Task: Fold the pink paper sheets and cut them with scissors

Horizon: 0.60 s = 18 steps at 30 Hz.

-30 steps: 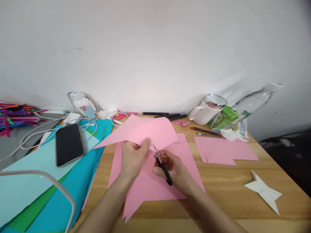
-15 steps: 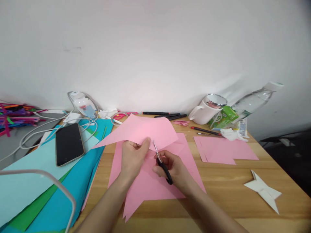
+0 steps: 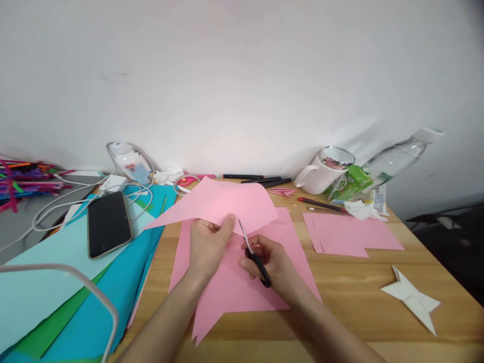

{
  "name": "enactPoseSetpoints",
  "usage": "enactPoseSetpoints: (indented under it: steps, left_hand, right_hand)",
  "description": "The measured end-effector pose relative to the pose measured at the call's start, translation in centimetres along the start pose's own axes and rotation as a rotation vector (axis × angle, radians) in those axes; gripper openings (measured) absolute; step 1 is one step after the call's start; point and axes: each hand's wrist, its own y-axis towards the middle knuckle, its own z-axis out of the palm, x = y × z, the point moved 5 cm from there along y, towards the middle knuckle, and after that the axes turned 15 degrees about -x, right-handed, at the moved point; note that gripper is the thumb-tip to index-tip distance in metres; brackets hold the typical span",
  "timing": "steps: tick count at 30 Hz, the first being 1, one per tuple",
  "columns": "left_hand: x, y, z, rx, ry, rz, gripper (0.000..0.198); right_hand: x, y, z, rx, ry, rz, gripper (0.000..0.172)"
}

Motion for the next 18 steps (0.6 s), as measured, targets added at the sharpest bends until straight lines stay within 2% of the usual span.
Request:
enactPoseSetpoints:
  steps: [3,7,9,13,15,18]
  left_hand:
    - [-0.2,-0.1,0.1,0.031,0.047,0.060,0.034]
    - [0.1,-0.1,0.1,0.025,0.027,0.049,0.036]
    - [0.3,0.0,0.3,0.042,-0.074,0.011,0.033]
    - [0.0,0.2,1.1,0.092,-0.432,-0.110,0.023]
    - [-0.3,0.4,1.1,0.062,-0.560,-0.138,0.027]
    - [-0.7,0.6,0.8,0.001,-0.625,-0.117,0.031]
  right_hand:
    - [-0.1,0.0,0.0,-0.002,0.002,-0.007,0.035]
    - [-0.2,0.0,0.0,0.003,0.004,-0.017,0.032]
    - [-0.2,0.0,-0.1,0.001,0.002,-0.023,0.032]
    - [-0.2,0.0,-0.1,0.014,0.005,-0.033,0.032]
    - [-0.3,0.0,0.0,0.019,0.008,-0.033,0.033]
    - [-0.4,0.1,0.0,0.023,0.018,-0.015,0.034]
